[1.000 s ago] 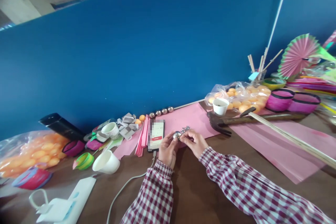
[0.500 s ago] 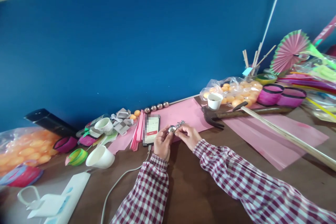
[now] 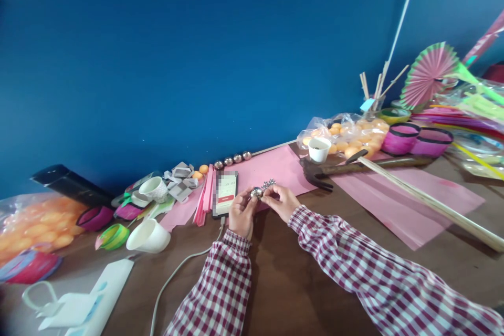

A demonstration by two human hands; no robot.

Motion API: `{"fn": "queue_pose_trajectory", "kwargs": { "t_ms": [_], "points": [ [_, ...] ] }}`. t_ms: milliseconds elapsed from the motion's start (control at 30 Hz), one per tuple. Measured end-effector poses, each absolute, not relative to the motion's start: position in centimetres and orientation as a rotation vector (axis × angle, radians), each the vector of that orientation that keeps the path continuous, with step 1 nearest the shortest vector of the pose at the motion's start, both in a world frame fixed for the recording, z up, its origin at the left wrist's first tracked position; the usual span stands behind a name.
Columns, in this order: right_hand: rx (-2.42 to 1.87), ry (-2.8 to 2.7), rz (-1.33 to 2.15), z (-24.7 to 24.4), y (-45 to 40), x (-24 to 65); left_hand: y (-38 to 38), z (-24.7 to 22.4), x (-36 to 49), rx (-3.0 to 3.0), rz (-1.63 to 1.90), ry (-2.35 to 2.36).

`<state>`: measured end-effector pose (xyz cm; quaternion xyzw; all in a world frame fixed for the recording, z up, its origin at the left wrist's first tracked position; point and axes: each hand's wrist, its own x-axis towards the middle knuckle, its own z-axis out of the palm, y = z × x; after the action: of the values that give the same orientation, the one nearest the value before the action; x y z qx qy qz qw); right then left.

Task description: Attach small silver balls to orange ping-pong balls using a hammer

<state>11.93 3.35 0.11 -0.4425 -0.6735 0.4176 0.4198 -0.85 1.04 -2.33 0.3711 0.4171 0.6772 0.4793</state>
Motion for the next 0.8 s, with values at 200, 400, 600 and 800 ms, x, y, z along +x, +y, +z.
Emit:
{"fn": "queue_pose_trajectory", "kwargs": {
  "t_ms": [200,400,600,800],
  "points": [
    [-1.065,-1.618,1.111,-0.33,3.55,11.84,1.09,-2.51,-0.85,0.903,1.615,1.01],
    [-1.068,-1.546,1.241,-0.21,3.44,11.82,0.99,-2.46,-0.85,0.927,1.613,1.011],
    [-1.085,-1.488,1.293,-0.34,3.43,11.9,1.07,-2.7,-0.9,0.938,1.606,1.015],
    [-1.058,-1.479,1.323,-0.69,3.65,12.02,1.24,-3.09,-0.99,0.99,1.604,1.037]
  ]
}}
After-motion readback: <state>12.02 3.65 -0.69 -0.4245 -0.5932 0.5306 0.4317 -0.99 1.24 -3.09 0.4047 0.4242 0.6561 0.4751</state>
